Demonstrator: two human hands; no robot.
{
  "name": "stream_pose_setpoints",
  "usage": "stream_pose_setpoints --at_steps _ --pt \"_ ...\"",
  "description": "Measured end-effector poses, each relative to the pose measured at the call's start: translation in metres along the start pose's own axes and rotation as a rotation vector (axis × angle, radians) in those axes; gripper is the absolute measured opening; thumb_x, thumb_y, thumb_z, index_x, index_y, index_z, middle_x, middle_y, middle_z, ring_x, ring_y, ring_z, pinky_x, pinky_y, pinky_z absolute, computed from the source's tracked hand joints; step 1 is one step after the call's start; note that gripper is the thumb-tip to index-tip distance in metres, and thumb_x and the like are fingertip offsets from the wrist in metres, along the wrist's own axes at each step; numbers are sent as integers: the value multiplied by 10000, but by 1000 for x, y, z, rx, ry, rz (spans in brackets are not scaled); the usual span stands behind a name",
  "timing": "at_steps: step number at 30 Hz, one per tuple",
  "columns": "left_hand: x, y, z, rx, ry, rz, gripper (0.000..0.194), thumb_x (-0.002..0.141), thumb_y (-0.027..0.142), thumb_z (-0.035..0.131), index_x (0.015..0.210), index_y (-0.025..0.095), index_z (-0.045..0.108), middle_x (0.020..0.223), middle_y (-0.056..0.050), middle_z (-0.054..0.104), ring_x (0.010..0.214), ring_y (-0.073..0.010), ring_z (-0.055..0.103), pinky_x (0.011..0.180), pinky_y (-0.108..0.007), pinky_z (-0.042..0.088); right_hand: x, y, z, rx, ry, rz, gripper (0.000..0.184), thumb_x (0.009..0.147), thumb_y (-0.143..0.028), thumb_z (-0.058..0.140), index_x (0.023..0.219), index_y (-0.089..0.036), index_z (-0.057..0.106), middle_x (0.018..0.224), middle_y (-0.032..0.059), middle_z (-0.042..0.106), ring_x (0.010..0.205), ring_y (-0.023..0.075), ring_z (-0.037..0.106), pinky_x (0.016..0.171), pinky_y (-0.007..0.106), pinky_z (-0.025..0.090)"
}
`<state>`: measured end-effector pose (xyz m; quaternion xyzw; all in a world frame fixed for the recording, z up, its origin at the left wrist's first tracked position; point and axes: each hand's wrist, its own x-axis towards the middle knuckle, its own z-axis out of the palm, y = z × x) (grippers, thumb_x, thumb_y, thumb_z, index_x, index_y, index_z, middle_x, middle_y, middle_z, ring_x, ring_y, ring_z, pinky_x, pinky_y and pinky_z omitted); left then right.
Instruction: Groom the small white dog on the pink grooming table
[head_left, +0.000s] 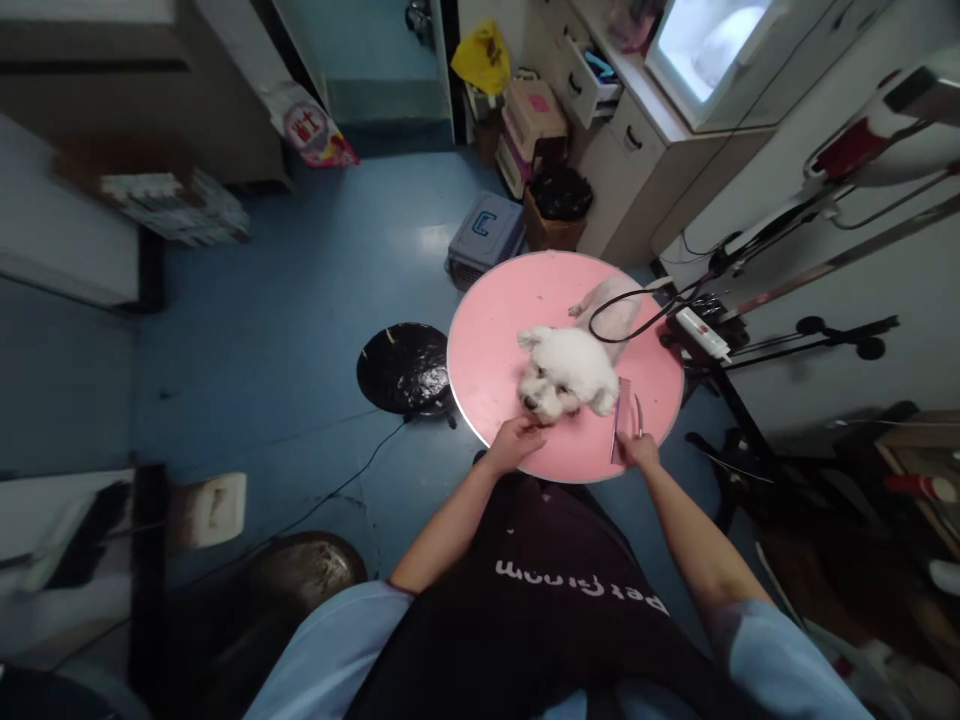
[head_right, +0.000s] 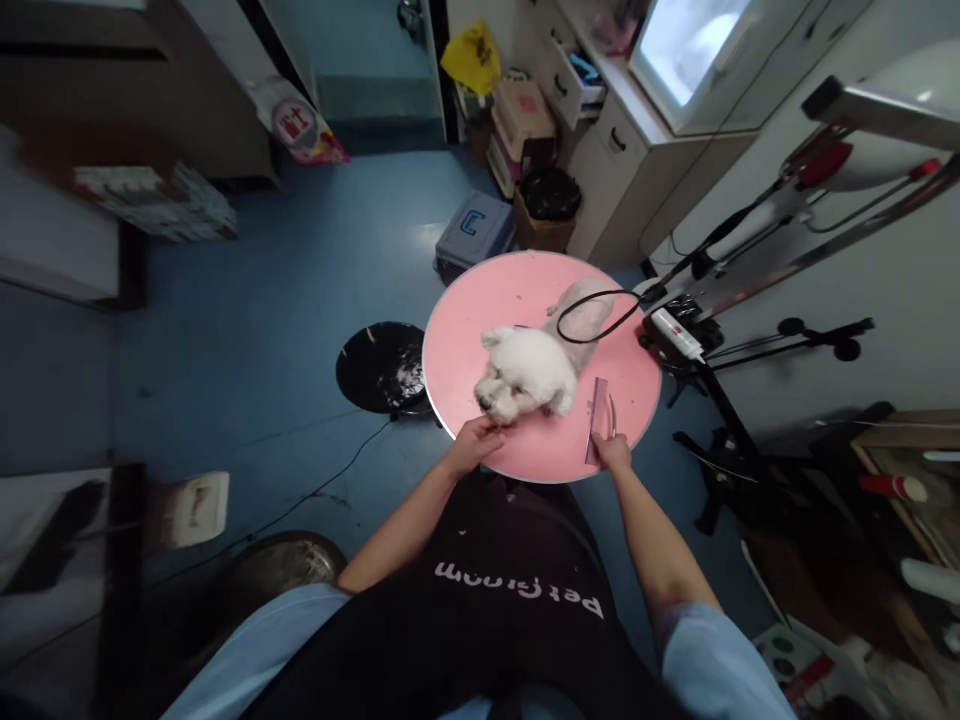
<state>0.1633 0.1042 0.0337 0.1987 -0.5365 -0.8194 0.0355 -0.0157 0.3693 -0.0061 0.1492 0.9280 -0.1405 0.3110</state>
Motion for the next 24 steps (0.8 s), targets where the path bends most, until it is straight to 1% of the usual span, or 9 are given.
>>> stream_pose_setpoints --at_steps 4,8,12,15,17,19,21,22,24 --pt "17 16 -25 25 86 95 340 614 439 791 776 152 707 870 -68 716 865 -215 629 812 -320 467 2 -4 20 -35 3 32 657 740 -518 677 1182 -52 538 1012 206 679 825 270 678 658 335 518" --pt "39 31 -33 -88 302 183 369 610 491 768 707 149 667 644 -7 630 627 -130 548 648 -262 440 -3 -5 24 -25 -6 -17 514 700 -480 709 1011 -78 632 934 187 694 808 272 674 658 339 509" --pt "37 46 -13 6 385 256 340 627 460 734 563 157 594 522 21 535 527 -97 465 553 -235 385 -19 0 20 67 33 -129 190 713 -328 657 677 -145 625 623 77 638 641 229 624 587 306 454" --pt "24 54 16 59 349 316 263 664 397 696 585 160 613 561 5 578 544 -103 490 554 -233 395 -43 10 15 179 136 -230 242 756 -361 580 601 -176 564 539 27 562 607 200 578 569 285 424" --pt "17 57 36 93 334 345 225 687 361 665 592 164 615 570 -4 592 545 -107 500 548 -231 400 -67 19 9 249 243 -285 269 787 -418 530 691 -171 576 599 20 567 658 198 571 601 284 430" --pt "12 58 52 118 318 368 211 699 342 643 588 167 602 564 -7 590 537 -110 502 537 -230 402 -98 24 -2 333 437 -411 284 789 -424 529 875 -160 591 683 14 583 692 194 564 640 294 442" --pt "10 58 63 128 291 392 211 705 337 632 581 173 582 554 -5 575 533 -112 500 531 -230 405 -133 22 -18 357 678 -668 278 790 -378 565 977 -173 584 695 -1 577 664 179 548 686 314 452" --pt "9 58 66 129 275 402 214 704 338 629 576 175 573 550 -2 565 532 -112 496 529 -229 406 -150 18 -27 310 772 -831 220 803 -345 578 953 -185 596 665 -11 564 635 169 535 721 328 452" --pt "9 57 70 135 247 413 218 699 340 629 569 179 560 542 4 547 526 -109 481 520 -227 401 -181 5 -44 118 835 -1126 68 837 -255 583 861 -206 624 592 -35 532 579 139 511 818 346 431"
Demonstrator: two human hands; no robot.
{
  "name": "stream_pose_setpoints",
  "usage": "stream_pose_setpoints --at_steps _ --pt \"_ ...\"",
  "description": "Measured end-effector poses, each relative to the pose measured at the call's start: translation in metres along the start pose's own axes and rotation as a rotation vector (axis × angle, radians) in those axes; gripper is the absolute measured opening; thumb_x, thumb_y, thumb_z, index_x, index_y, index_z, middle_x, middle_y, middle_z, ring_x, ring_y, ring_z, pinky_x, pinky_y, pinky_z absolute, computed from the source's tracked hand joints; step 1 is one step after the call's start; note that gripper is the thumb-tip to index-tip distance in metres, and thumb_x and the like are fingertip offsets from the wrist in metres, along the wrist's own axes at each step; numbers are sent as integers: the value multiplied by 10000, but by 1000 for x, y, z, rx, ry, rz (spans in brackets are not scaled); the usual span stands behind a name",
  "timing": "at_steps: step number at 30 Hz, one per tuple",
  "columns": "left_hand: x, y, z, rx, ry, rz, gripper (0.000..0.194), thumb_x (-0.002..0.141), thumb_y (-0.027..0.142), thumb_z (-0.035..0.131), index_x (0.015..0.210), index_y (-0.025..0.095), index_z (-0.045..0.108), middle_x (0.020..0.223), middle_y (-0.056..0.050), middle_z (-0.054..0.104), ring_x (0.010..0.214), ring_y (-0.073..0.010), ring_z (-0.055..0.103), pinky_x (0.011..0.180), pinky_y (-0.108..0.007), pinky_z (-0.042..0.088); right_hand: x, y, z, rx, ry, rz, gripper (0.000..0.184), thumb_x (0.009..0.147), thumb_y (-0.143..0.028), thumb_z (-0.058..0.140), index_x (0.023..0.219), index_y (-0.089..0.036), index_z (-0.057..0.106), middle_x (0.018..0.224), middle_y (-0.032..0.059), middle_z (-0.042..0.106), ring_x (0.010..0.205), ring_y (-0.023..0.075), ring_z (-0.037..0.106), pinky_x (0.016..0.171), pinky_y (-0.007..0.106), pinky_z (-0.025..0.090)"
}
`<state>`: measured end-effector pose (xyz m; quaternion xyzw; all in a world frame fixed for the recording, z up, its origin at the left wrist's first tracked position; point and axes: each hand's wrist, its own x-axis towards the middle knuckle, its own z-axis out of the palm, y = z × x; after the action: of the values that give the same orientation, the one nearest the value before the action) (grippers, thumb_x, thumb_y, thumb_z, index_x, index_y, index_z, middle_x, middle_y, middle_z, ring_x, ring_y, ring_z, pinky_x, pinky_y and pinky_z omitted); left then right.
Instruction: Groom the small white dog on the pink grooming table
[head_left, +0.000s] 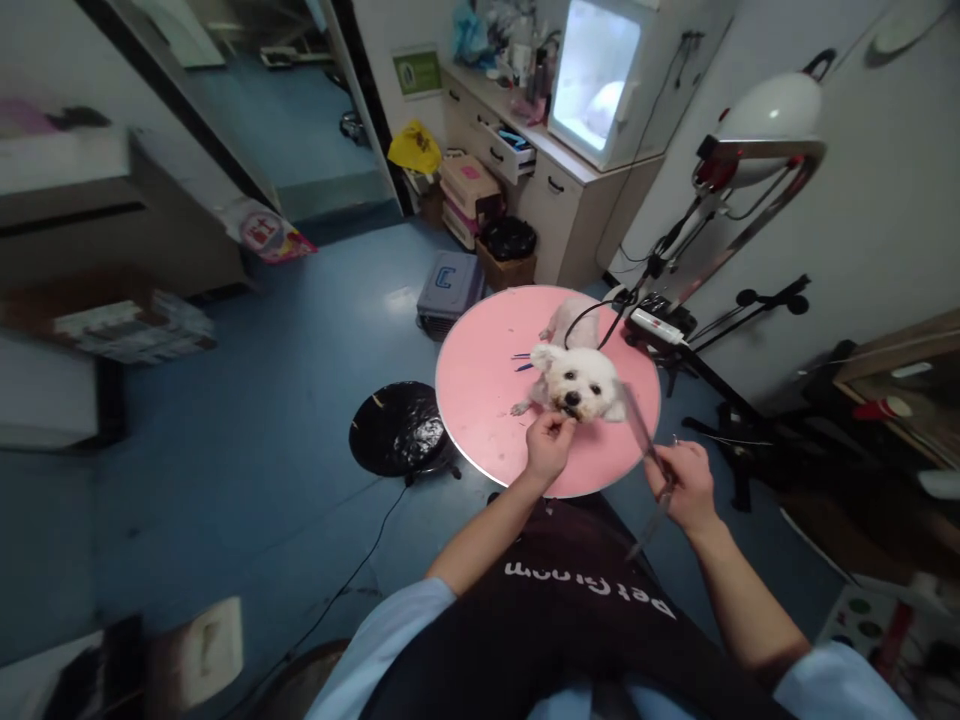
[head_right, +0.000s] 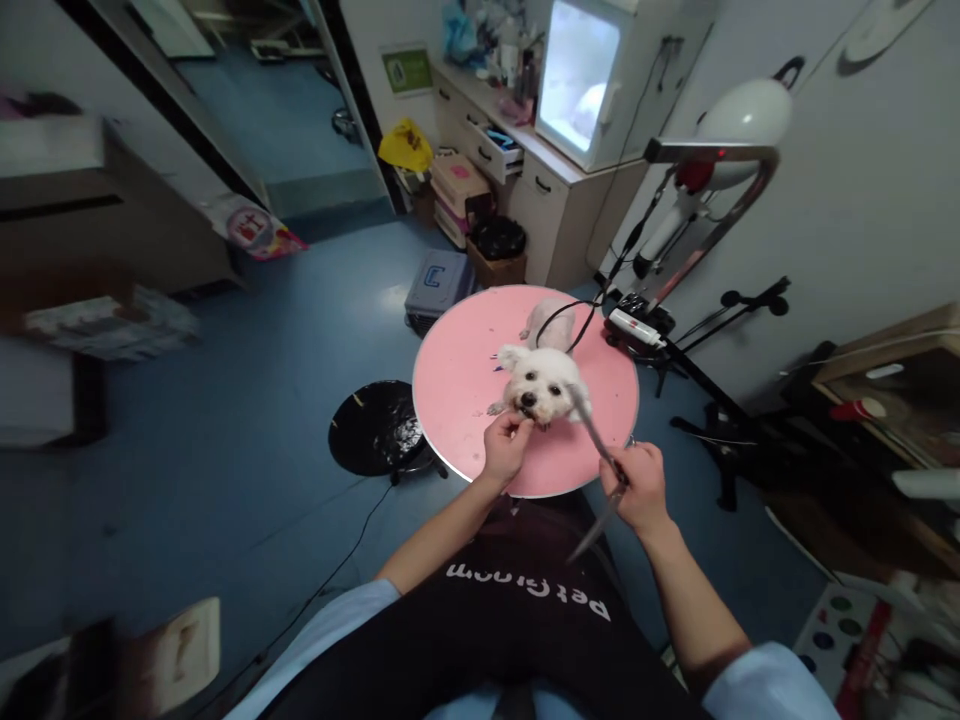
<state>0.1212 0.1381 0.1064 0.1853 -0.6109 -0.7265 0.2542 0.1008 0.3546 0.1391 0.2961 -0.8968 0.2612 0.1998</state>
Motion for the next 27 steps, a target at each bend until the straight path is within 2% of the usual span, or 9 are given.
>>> stream_pose_setpoints --at_steps 2,4,10,13,18,20,22,25,27 --pt "-1 0 1 -1 -19 6 219 697 339 628 565 180 555 539 5 540 526 -109 474 519 -227 402 16 -20 -14 -82 -49 -208 79 852 -186 580 874 -212 652 592 -37 556 583 122 521 867 339 398" --pt "-1 -1 0 -8 -33 12 220 701 340 626 567 180 557 546 2 546 535 -113 482 528 -230 413 26 -32 -20 -161 -80 -298 127 861 -157 573 926 -205 670 622 -26 595 613 121 541 868 330 379" --pt "-2 -4 -2 -34 -79 -3 217 718 345 645 599 177 576 578 -12 590 567 -127 526 565 -245 449 31 -31 -28 -262 -23 -233 137 868 -158 570 936 -186 686 607 -22 586 599 123 526 853 328 392" --pt "-5 -7 -3 -56 -84 -24 226 722 360 661 614 174 590 587 -15 602 567 -127 532 559 -245 447 38 -32 -39 -270 -141 -327 157 883 -172 554 959 -194 689 626 -17 591 621 127 531 880 340 374" --pt "-8 -12 -8 -125 -96 -74 288 706 404 708 598 176 568 578 -9 606 566 -125 542 564 -243 440 62 -27 -56 -263 -235 -399 175 883 -209 553 978 -220 699 665 -8 602 646 131 520 911 343 348" --pt "-4 -13 -13 -153 -140 -107 309 697 445 722 626 170 601 622 -25 639 603 -137 570 597 -256 458 66 -18 -48 -220 -305 -290 184 878 -251 549 975 -223 703 693 4 615 677 144 533 936 358 343" --pt "6 -13 -21 -195 -217 -152 360 691 513 718 692 158 659 685 -54 679 649 -154 603 641 -278 481 61 -5 -25 -156 -297 14 236 872 -305 521 984 -189 693 702 27 622 701 172 550 901 366 383" --pt "26 -14 -31 -243 -309 -229 464 688 607 686 672 144 678 627 -61 668 581 -148 587 603 -282 478 36 9 30 -15 -300 637 370 884 -362 389 1034 -141 645 707 51 633 711 206 579 731 326 464" --pt "38 -14 -35 -225 -305 -256 466 680 607 695 606 149 653 544 -38 627 489 -125 526 524 -263 436 15 14 66 8 -391 739 401 891 -381 346 973 -131 649 624 47 616 608 200 573 598 298 464"
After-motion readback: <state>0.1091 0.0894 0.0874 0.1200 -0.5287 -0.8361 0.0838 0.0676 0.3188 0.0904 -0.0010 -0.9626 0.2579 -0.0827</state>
